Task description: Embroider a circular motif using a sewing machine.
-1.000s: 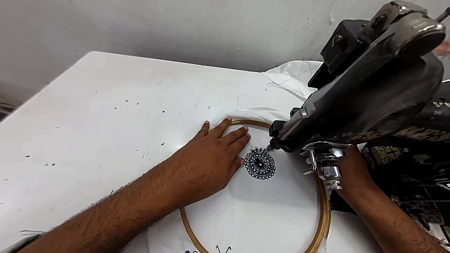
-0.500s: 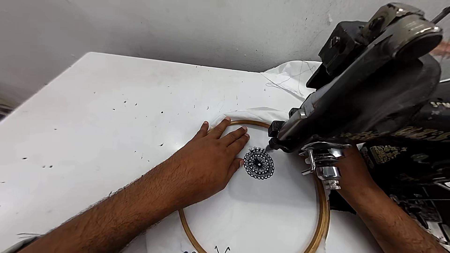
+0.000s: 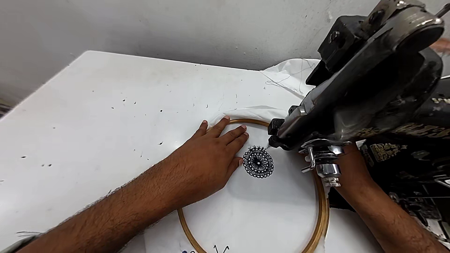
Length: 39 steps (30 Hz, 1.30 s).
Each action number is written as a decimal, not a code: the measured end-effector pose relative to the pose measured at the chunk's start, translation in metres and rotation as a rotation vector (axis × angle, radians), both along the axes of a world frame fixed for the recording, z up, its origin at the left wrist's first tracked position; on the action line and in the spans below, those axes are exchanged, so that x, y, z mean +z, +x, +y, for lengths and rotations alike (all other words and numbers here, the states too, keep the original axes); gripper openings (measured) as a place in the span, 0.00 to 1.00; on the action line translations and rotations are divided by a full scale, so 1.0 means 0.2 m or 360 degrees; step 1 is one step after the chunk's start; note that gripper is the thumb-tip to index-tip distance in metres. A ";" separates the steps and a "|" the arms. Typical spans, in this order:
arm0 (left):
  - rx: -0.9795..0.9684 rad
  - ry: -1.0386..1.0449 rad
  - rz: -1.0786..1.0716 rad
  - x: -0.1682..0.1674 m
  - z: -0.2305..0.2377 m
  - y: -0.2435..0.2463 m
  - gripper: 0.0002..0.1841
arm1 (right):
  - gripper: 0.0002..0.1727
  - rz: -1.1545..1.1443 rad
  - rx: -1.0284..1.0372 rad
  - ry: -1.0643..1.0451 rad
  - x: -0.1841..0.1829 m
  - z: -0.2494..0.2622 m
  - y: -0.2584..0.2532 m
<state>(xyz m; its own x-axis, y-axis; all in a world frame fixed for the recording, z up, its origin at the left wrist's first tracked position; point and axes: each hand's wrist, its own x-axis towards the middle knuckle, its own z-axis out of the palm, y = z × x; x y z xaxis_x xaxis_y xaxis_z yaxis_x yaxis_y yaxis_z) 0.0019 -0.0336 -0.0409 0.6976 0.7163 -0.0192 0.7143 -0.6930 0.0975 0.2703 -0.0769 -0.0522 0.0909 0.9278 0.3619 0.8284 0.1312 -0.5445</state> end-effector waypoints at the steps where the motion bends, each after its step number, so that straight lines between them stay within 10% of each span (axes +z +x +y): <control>1: 0.0006 -0.0016 0.0021 0.01 0.00 0.00 0.32 | 0.14 -0.0018 0.0021 0.0010 -0.01 0.00 0.00; 39: 0.0019 -0.0011 0.0064 0.02 -0.02 0.00 0.32 | 0.13 -0.0120 0.0000 -0.0067 0.03 -0.01 -0.01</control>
<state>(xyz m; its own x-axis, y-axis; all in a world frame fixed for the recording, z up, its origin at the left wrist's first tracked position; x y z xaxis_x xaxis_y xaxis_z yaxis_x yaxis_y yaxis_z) 0.0018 -0.0385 -0.0373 0.6873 0.7245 -0.0520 0.7262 -0.6836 0.0732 0.2681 -0.0787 -0.0461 0.0648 0.9423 0.3283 0.8674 0.1095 -0.4854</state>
